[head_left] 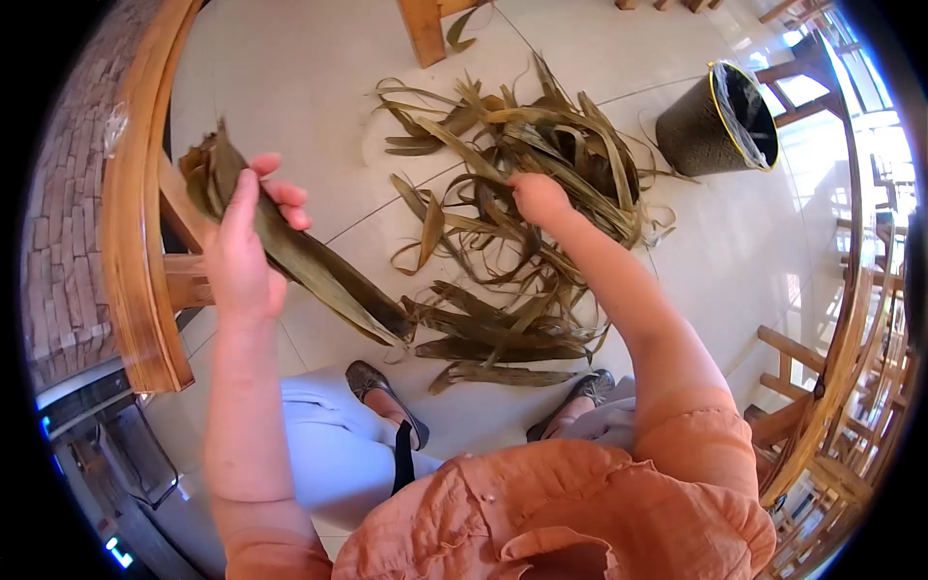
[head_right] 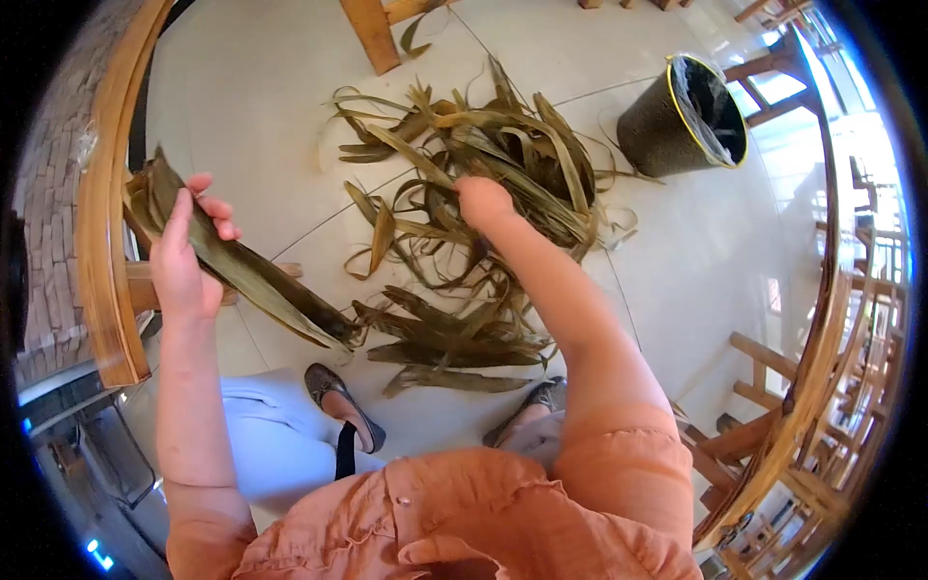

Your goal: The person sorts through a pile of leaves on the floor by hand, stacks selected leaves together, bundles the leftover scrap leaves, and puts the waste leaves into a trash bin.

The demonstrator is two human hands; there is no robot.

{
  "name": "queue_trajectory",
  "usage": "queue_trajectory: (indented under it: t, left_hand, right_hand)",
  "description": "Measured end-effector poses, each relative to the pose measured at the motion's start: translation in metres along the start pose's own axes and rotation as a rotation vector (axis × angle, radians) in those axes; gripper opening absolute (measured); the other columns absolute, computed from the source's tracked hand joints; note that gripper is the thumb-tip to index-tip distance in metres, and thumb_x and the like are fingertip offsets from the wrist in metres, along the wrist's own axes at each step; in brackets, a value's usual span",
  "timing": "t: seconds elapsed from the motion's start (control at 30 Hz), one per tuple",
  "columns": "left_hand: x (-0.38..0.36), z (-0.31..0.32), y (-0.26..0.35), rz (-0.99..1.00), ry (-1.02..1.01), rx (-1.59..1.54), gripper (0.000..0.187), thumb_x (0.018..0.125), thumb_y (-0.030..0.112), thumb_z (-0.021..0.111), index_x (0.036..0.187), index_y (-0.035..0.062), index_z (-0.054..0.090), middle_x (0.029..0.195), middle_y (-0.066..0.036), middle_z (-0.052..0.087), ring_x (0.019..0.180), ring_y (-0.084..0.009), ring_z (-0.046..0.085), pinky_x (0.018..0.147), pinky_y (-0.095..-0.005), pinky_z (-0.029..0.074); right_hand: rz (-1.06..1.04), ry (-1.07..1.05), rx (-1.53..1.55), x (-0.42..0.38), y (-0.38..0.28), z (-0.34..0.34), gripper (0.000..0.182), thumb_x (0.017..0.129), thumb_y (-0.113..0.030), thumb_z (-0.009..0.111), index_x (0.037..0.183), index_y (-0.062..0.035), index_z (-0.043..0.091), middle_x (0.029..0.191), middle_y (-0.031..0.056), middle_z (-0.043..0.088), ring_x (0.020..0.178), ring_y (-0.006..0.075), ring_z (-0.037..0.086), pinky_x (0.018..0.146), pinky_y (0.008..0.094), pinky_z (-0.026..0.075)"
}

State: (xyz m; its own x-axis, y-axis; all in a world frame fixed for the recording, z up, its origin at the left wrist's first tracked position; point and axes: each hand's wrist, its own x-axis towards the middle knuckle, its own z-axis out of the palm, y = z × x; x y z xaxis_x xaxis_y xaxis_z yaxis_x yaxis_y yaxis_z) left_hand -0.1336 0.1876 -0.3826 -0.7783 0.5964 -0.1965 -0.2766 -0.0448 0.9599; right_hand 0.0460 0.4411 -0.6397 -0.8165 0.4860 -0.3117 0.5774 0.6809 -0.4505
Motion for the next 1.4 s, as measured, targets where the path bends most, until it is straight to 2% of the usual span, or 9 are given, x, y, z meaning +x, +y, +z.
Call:
queue_trajectory:
  t: [0.03,0.17,0.57,0.8,0.93,1.07,1.13,1.3,1.4]
  left_hand:
    - [0.0,-0.001,0.0,-0.016,0.01,0.014,0.026,0.097,0.025,0.044,0.11,0.0036,0.053,0.077,-0.005,0.057,0.065,-0.0129,0.051,0.062,-0.0275,0.043]
    - [0.003,-0.006,-0.003,-0.094,0.025,0.049,0.028,0.096,0.025,0.045,0.109,0.002,0.053,0.076,-0.006,0.058,0.063,-0.0123,0.052,0.06,-0.0272,0.044]
    - [0.007,0.007,-0.024,-0.066,0.079,0.219,0.036,0.084,0.025,0.069,0.108,0.0024,0.053,0.083,-0.007,0.059,0.064,-0.0114,0.054,0.059,-0.0259,0.047]
    - [0.007,0.021,-0.024,0.178,0.186,0.349,0.037,0.081,0.019,0.07,0.106,-0.0015,0.053,0.093,-0.006,0.061,0.08,-0.0138,0.058,0.07,-0.0278,0.049]
    - [0.013,0.013,-0.019,0.022,0.159,0.026,0.021,0.084,0.015,0.066,0.098,0.0009,0.059,0.091,-0.005,0.062,0.078,-0.0142,0.059,0.068,-0.0285,0.048]
    - [0.006,0.02,-0.026,-0.083,0.02,0.014,0.023,0.083,0.02,0.068,0.097,0.0036,0.061,0.09,-0.004,0.062,0.077,-0.0139,0.058,0.065,-0.0286,0.047]
    - [0.001,0.027,-0.026,-0.144,-0.056,0.013,0.025,0.083,0.022,0.069,0.098,0.0045,0.06,0.09,-0.003,0.062,0.077,-0.0137,0.058,0.065,-0.0286,0.047]
    - [0.007,0.024,-0.025,-0.298,-0.077,-0.24,0.054,0.089,0.058,0.045,0.106,0.0074,0.057,0.089,-0.004,0.061,0.083,-0.0156,0.057,0.076,-0.0325,0.047]
    - [0.004,0.036,-0.017,-0.287,0.024,-0.265,0.054,0.089,0.057,0.046,0.106,0.0077,0.056,0.094,-0.005,0.06,0.088,-0.0173,0.057,0.081,-0.0337,0.047]
  right_hand:
    - [-0.018,0.049,0.143,0.006,-0.003,-0.006,0.026,0.082,-0.013,0.057,0.107,-0.0053,0.061,0.089,0.0132,0.063,0.082,0.0263,0.06,0.076,0.0349,0.051]
    - [0.257,-0.369,0.74,-0.001,-0.026,-0.062,0.022,0.082,-0.013,0.052,0.1,-0.0032,0.061,0.081,0.0024,0.059,0.069,0.0108,0.053,0.064,0.0283,0.049]
    - [-0.136,-0.106,0.833,-0.052,-0.136,-0.118,0.018,0.085,-0.006,0.05,0.098,0.0004,0.059,0.079,-0.0008,0.059,0.071,0.0055,0.051,0.066,0.022,0.043]
    - [-0.513,0.208,0.566,-0.085,-0.176,-0.126,0.02,0.081,-0.006,0.055,0.099,0.0013,0.059,0.072,0.0099,0.058,0.063,0.0135,0.054,0.06,0.0274,0.046]
    - [-0.265,-0.105,0.668,-0.075,-0.165,-0.136,0.02,0.08,-0.005,0.057,0.099,0.0001,0.059,0.075,0.0073,0.06,0.07,0.0126,0.058,0.068,0.0287,0.048]
    - [-0.404,0.121,0.878,-0.069,-0.166,-0.113,0.023,0.082,-0.017,0.059,0.098,0.0004,0.058,0.078,0.0141,0.064,0.076,0.0247,0.062,0.071,0.0339,0.048]
    - [-0.378,0.046,0.838,-0.068,-0.174,-0.12,0.023,0.083,-0.018,0.06,0.095,0.0014,0.059,0.075,0.0133,0.062,0.072,0.0232,0.06,0.068,0.0338,0.047]
    - [-0.299,-0.038,0.954,-0.07,-0.183,-0.123,0.023,0.085,-0.019,0.06,0.09,0.0033,0.059,0.071,0.0112,0.06,0.065,0.0163,0.054,0.062,0.0323,0.045]
    - [-0.281,-0.113,1.11,-0.074,-0.185,-0.124,0.024,0.087,-0.019,0.059,0.091,0.0042,0.059,0.074,0.0083,0.062,0.068,0.0115,0.054,0.064,0.0291,0.046]
